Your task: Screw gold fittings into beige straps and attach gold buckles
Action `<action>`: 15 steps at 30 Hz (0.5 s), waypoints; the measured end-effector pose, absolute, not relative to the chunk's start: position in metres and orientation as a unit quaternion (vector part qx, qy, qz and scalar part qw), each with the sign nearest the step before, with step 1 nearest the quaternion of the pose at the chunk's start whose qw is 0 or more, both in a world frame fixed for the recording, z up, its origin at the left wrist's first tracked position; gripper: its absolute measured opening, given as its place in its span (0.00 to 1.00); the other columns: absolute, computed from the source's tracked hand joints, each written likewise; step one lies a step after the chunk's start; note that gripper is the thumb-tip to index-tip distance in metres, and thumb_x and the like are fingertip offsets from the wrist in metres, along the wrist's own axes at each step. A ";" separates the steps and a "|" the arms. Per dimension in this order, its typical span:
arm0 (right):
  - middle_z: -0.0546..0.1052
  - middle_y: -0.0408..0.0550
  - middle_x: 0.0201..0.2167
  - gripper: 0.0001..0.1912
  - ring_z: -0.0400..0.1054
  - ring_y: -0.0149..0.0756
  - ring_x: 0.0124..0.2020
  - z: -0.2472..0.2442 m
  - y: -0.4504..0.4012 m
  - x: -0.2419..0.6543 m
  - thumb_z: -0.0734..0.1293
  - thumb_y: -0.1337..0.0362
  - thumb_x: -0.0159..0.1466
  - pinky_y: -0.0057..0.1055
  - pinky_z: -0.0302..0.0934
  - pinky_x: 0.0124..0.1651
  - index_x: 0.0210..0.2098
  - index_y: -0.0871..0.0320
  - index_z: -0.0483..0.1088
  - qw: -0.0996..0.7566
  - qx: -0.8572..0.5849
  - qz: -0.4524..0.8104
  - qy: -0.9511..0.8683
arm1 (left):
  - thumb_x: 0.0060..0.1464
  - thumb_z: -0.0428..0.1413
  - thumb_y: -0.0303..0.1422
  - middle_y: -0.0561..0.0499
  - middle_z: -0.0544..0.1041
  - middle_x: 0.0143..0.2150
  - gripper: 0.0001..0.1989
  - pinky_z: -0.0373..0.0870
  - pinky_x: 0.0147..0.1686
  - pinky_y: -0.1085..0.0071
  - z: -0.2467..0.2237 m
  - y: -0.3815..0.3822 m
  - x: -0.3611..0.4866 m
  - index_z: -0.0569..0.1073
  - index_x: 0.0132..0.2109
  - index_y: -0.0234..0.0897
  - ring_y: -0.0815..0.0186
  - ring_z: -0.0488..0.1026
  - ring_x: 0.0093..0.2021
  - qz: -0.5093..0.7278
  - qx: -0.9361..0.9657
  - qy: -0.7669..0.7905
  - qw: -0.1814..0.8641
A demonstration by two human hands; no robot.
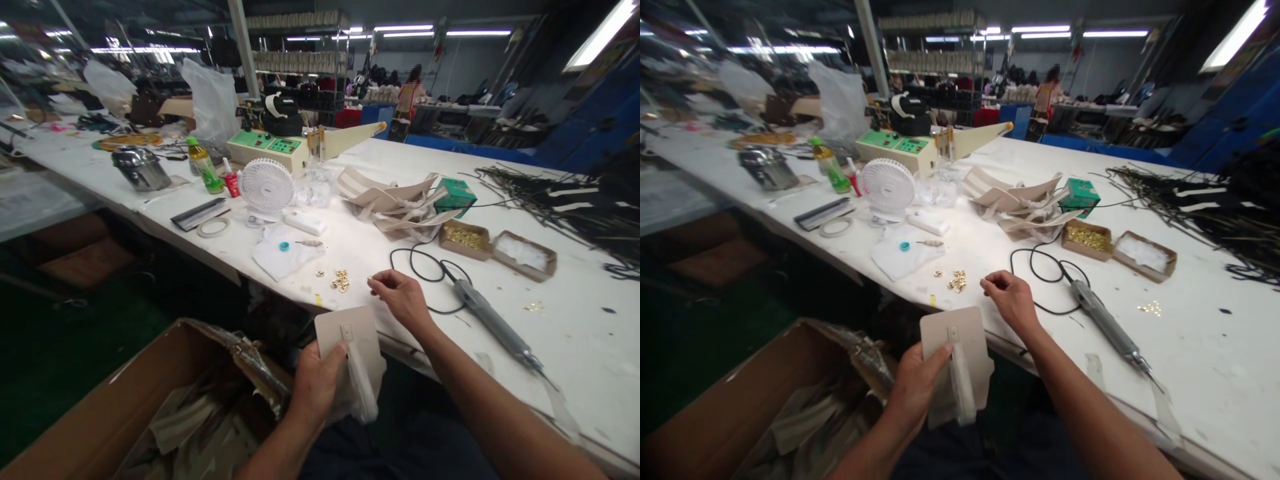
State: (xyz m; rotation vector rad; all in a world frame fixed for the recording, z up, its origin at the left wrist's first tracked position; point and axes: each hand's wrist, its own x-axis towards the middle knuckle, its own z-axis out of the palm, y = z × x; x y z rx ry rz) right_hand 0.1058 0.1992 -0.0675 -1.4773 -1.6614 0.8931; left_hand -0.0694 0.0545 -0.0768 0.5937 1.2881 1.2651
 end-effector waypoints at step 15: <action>0.81 0.42 0.31 0.05 0.75 0.35 0.30 -0.051 0.038 0.127 0.70 0.67 0.65 0.29 0.68 0.35 0.34 0.53 0.78 0.508 -0.529 0.215 -0.645 | 0.57 0.63 0.38 0.49 0.85 0.36 0.11 0.75 0.38 0.70 -0.047 0.029 -0.014 0.86 0.43 0.37 0.58 0.80 0.37 0.475 0.469 0.579 0.469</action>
